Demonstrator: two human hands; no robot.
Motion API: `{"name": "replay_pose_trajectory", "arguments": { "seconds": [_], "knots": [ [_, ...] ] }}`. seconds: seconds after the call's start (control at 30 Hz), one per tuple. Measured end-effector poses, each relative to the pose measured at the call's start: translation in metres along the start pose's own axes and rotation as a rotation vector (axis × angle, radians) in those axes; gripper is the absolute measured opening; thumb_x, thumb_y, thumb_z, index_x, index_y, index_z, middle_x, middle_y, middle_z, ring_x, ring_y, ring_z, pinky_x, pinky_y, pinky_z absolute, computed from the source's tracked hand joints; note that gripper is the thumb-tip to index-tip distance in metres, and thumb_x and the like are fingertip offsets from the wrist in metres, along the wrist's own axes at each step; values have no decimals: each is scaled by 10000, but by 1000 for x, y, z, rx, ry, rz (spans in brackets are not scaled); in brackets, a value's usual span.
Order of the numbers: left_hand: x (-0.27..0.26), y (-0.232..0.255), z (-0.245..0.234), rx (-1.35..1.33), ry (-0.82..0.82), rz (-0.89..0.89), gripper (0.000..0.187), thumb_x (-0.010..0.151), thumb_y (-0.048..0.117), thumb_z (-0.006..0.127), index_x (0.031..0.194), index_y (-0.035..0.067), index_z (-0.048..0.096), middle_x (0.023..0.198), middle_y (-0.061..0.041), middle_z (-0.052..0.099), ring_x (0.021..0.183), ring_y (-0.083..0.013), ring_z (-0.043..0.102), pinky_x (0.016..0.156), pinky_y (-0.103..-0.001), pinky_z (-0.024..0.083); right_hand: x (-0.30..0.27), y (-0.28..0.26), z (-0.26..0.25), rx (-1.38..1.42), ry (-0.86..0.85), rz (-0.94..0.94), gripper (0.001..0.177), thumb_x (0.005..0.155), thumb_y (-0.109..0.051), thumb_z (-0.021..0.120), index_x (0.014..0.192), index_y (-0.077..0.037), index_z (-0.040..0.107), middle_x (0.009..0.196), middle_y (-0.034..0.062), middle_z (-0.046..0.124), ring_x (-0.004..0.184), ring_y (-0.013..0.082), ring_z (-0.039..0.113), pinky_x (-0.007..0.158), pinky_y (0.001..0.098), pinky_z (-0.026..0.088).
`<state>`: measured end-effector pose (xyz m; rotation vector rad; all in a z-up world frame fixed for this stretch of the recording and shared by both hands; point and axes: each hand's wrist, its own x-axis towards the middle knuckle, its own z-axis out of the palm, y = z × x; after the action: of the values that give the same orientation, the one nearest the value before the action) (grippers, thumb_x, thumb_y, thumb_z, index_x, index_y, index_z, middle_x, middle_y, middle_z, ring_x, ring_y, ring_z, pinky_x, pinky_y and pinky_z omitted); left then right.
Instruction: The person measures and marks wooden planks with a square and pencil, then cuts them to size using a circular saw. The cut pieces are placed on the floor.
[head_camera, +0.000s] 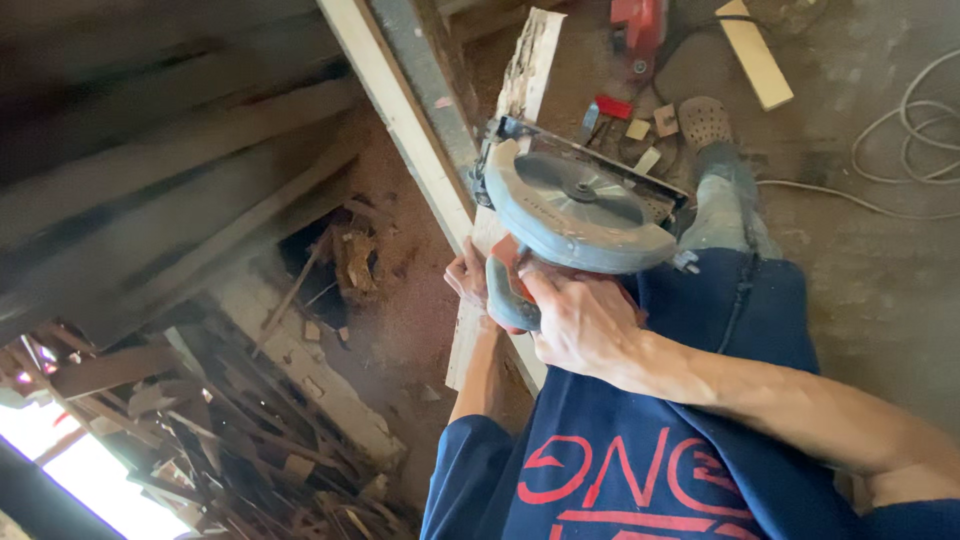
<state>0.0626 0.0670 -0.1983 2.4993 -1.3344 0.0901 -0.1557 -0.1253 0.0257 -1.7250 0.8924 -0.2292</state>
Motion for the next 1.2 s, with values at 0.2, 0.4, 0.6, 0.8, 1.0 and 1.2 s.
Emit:
{"name": "replay_pose_trajectory", "arguments": {
  "seconds": [0.2,0.4,0.6,0.8,1.0,1.2],
  "knots": [
    [-1,-2,-2,-6,-14,21,744,809,293,821,1480,90,572,1115,-129,514,1079,-323,524,875,-437,489,3,-2,3,-1,-1,16,458,701,-145,738,1128,-28,618,909,229,737,739,409,721,647,523,586],
    [0,-6,-4,-10,-44,44,762,803,293,830,1485,90,560,1124,-132,510,1083,-324,522,873,-435,488,5,-2,3,4,21,2,509,662,-127,740,1145,-14,625,918,244,737,766,413,725,678,513,591],
    [1,-10,-6,-17,-74,66,779,797,292,840,1491,89,548,1134,-134,506,1088,-326,520,871,-433,487,10,-6,-1,-4,14,10,532,658,-123,740,1163,-12,617,923,256,733,770,421,722,678,512,587],
    [2,-16,-6,-25,-100,77,797,792,291,849,1496,88,537,1144,-137,502,1092,-327,519,869,-432,486,14,-9,-4,-12,-34,37,590,678,-122,734,1243,-21,597,854,250,727,745,414,720,667,507,583],
    [0,-17,-5,-29,-113,71,815,786,291,859,1501,88,525,1154,-140,498,1097,-328,517,867,-430,485,18,-9,-2,7,-2,0,497,680,-124,739,1150,-22,617,889,242,734,715,416,723,622,515,585],
    [0,-21,-1,-40,-125,69,833,780,290,868,1507,87,514,1164,-143,493,1102,-330,516,865,-428,484,22,-9,-3,-37,-44,7,504,668,-127,747,1146,-17,629,905,240,736,721,422,725,644,517,597]
  ]
}}
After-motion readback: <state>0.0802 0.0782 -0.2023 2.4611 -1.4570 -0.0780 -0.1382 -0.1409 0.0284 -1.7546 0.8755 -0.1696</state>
